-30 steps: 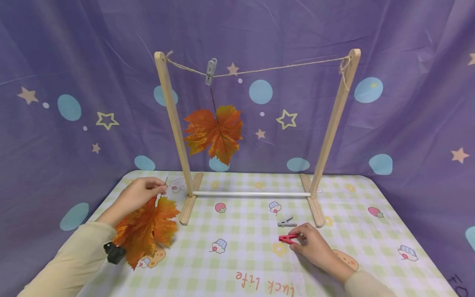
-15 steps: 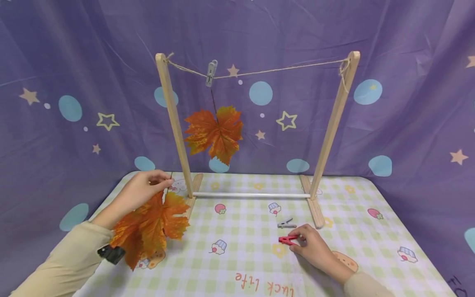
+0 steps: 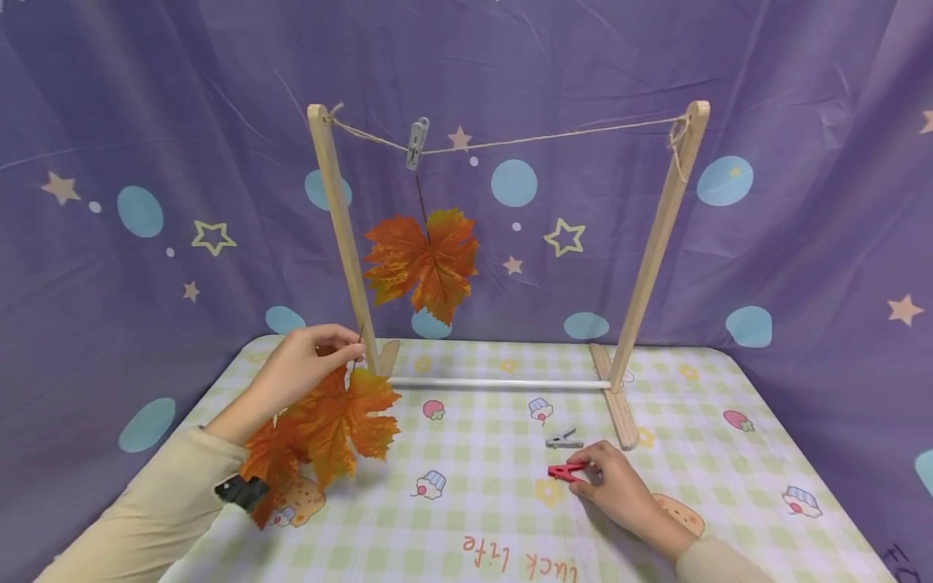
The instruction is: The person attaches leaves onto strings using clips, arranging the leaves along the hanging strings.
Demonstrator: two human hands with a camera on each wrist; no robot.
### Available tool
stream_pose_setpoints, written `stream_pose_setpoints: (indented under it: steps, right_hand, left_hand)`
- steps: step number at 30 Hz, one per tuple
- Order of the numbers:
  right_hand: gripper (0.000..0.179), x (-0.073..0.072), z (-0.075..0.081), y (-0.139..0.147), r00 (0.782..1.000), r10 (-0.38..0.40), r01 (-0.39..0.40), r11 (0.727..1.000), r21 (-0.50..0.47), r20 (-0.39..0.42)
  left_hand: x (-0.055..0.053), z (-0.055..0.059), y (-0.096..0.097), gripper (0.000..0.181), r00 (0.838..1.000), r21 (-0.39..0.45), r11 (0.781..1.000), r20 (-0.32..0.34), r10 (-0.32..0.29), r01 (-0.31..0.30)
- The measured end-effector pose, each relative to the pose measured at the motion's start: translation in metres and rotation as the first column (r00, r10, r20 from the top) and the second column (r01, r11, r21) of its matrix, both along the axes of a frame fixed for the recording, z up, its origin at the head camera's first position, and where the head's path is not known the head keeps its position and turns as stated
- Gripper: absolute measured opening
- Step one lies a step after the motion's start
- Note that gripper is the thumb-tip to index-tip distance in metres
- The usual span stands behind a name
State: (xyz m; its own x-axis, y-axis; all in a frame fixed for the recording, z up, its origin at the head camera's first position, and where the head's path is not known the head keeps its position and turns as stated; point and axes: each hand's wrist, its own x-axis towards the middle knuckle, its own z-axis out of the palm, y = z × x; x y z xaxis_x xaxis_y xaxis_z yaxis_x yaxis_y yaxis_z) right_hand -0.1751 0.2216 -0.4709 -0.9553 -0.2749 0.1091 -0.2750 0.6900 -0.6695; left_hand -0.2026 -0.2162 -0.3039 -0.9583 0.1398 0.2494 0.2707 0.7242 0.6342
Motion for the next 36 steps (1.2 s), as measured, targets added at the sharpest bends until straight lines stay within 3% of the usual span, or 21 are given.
stream_pose_setpoints:
  steps: [10,18,26,36]
  right_hand:
    - [0.025,0.0,0.001,0.001,1.0,0.014,-0.014,1.0,-0.001,-0.016]
    - [0.026,0.004,-0.003,0.0,1.0,0.031,-0.031,1.0,0.004,0.0]
    - [0.025,0.003,0.001,0.003,1.0,0.005,-0.005,1.0,0.011,-0.013]
    - [0.024,0.001,0.001,-0.001,0.999,0.007,-0.007,1.0,-0.004,-0.036]
  left_hand:
    - [-0.002,0.007,0.031,0.016,0.997,0.081,0.994,-0.034,-0.07,0.072]
    - [-0.008,0.009,0.06,0.016,0.989,0.079,0.987,-0.055,-0.134,0.138]
    - [-0.017,0.02,0.085,0.018,0.986,0.053,0.989,-0.097,-0.135,0.141]
    - [-0.026,0.03,0.101,0.018,0.986,0.057,0.99,-0.115,-0.121,0.128]
